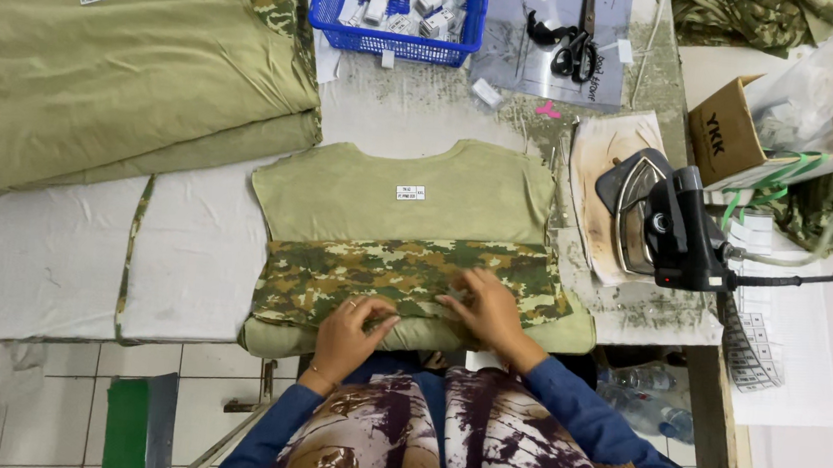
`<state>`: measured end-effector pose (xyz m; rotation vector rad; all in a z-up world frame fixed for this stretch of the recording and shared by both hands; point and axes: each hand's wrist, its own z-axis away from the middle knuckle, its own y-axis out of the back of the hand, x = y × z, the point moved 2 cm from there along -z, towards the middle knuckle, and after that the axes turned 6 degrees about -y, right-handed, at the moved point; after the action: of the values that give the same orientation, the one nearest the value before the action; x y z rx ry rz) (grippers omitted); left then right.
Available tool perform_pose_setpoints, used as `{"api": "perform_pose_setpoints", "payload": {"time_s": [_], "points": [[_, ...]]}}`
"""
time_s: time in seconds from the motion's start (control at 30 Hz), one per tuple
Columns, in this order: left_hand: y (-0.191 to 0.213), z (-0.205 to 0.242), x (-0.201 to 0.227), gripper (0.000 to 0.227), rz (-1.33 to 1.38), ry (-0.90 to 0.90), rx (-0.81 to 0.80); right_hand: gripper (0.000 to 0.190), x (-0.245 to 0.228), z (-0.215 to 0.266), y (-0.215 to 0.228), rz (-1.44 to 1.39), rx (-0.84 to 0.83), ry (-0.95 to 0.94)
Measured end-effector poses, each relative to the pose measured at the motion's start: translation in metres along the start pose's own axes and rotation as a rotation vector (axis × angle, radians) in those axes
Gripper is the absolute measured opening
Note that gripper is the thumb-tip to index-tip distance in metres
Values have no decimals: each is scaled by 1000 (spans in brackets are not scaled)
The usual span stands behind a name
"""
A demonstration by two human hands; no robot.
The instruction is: The person irons a camouflage-patterned shirt on a work table. They repeatedly pick up small white labels from a blue basket, place them on the shirt's collar area, and press them with a steam iron. The person also smooths the fabric with their hands between ironing passes.
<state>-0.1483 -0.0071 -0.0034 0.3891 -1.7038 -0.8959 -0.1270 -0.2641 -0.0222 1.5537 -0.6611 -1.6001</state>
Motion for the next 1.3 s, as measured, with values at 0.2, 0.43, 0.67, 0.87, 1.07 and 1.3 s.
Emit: {"api": "perform_pose_setpoints", "payload": {"time_s": [0.2,0.43,0.67,0.87,1.07,1.3], "points": [[-19,-55,21,38,-186,-139,-189,26,-1,-27,12,-30,-285,-71],[-51,-63,-14,44,-459,-260,-287,19,6,-15,-23,471,50,219],[51,-65,-35,26,-311,189,-490,25,37,-9,25,511,-24,-13],[112,-115,-58,48,-124,492,-437,26,76,-74,80,-35,-121,-353],[95,-195,-126,37,55,473,-102,28,129,-167,54,-19,103,-583],[75,-212,-130,24,170,423,53,28,58,-176,75,141,66,-498]]}}
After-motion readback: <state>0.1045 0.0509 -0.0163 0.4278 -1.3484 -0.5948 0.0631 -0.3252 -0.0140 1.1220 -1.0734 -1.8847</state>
